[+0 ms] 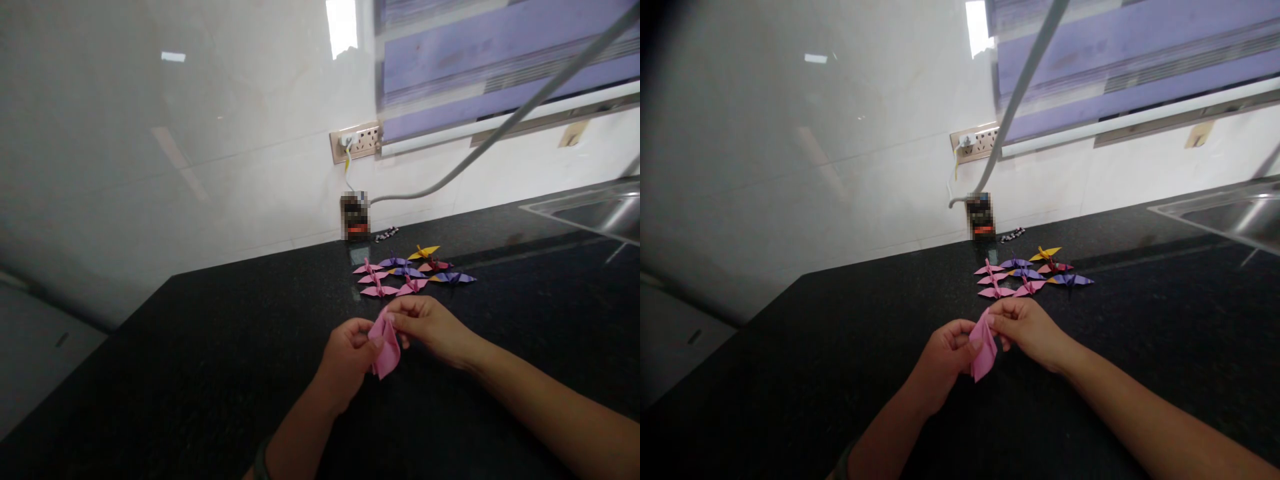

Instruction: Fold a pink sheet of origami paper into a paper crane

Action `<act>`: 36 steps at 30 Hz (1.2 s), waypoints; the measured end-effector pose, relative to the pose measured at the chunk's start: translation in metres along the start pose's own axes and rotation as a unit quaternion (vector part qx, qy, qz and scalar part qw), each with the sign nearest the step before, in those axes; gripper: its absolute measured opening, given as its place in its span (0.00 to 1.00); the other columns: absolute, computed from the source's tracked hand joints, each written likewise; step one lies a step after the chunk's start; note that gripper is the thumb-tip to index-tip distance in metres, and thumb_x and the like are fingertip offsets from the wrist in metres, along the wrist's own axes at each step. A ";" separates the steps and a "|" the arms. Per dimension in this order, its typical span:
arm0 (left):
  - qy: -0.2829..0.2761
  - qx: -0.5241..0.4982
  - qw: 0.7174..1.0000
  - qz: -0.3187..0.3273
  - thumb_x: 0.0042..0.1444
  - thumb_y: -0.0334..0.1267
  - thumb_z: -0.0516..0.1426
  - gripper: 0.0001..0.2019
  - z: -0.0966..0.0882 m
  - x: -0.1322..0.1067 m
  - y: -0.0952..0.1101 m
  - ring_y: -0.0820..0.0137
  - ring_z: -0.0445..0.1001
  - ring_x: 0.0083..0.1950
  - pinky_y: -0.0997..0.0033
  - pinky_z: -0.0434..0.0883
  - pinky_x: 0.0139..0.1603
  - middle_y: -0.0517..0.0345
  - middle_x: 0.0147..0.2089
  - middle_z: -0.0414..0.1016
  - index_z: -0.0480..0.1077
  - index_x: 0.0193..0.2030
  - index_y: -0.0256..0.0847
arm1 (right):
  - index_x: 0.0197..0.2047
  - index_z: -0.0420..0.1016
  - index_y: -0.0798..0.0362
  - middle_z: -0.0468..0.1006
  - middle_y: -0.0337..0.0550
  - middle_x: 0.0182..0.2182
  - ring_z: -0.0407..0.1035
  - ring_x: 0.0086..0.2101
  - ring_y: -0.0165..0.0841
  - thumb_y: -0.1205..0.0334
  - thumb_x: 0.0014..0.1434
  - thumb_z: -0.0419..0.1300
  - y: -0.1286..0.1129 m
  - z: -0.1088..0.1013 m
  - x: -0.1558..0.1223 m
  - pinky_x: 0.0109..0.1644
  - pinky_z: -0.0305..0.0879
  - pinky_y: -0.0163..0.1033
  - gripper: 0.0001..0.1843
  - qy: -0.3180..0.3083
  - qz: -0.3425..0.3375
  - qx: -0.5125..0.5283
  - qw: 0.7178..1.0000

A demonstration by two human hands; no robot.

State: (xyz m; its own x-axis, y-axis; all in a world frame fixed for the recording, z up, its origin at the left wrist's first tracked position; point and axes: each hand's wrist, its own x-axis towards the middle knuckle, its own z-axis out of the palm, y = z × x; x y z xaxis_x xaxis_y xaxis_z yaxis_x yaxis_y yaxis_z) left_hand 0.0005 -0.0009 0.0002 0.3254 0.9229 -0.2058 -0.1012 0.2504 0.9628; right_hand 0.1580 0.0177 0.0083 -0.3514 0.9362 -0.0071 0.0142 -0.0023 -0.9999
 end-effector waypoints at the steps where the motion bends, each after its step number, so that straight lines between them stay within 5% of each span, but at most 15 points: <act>1: -0.005 -0.001 1.000 -0.003 0.43 0.40 0.58 0.13 0.000 0.000 -0.001 0.75 0.66 0.22 0.77 0.62 0.23 0.59 0.22 0.69 0.65 0.33 0.34 | 0.26 0.67 0.58 0.65 0.35 0.19 0.58 0.18 0.22 0.51 0.49 0.55 0.000 0.001 0.000 0.21 0.56 0.30 0.16 0.008 -0.002 -0.001 1.000; 9: 0.119 -0.014 0.990 0.067 0.45 0.40 0.57 0.10 -0.003 0.004 0.002 0.79 0.63 0.21 0.80 0.60 0.21 0.59 0.23 0.67 0.67 0.29 0.33 | 0.31 0.67 0.55 0.65 0.35 0.20 0.58 0.21 0.25 0.57 0.47 0.58 0.001 0.009 -0.004 0.22 0.53 0.30 0.10 0.051 -0.042 -0.156 0.985; 14: 0.101 0.000 0.994 0.039 0.42 0.38 0.59 0.12 0.000 0.003 0.004 0.75 0.68 0.24 0.77 0.65 0.25 0.55 0.26 0.72 0.69 0.33 0.33 | 0.24 0.67 0.54 0.65 0.36 0.18 0.57 0.21 0.26 0.59 0.52 0.51 0.007 0.014 -0.004 0.23 0.52 0.31 0.10 0.086 -0.055 -0.227 0.968; 29: 0.100 0.106 0.988 0.053 0.48 0.42 0.54 0.13 0.005 0.004 -0.004 0.69 0.72 0.26 0.75 0.67 0.23 0.50 0.27 0.74 0.71 0.33 0.32 | 0.27 0.71 0.54 0.72 0.38 0.23 0.63 0.24 0.29 0.68 0.50 0.49 0.011 0.015 -0.004 0.26 0.56 0.32 0.09 0.078 -0.065 -0.233 0.967; 36: 0.134 0.122 0.982 0.055 0.48 0.41 0.53 0.14 0.002 0.005 -0.001 0.72 0.71 0.22 0.79 0.64 0.17 0.52 0.26 0.73 0.69 0.37 0.33 | 0.25 0.68 0.54 0.68 0.38 0.20 0.61 0.22 0.28 0.63 0.51 0.51 0.008 0.015 -0.005 0.25 0.55 0.32 0.08 0.131 -0.100 -0.279 0.946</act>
State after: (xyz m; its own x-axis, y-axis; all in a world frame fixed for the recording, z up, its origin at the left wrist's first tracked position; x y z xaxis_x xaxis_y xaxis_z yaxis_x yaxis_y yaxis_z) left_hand 0.0042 0.0025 -0.0017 0.0622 0.9926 -0.1046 0.1172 0.0968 0.9884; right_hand 0.1458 0.0073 0.0006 -0.1567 0.9534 0.2577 0.4892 0.3016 -0.8184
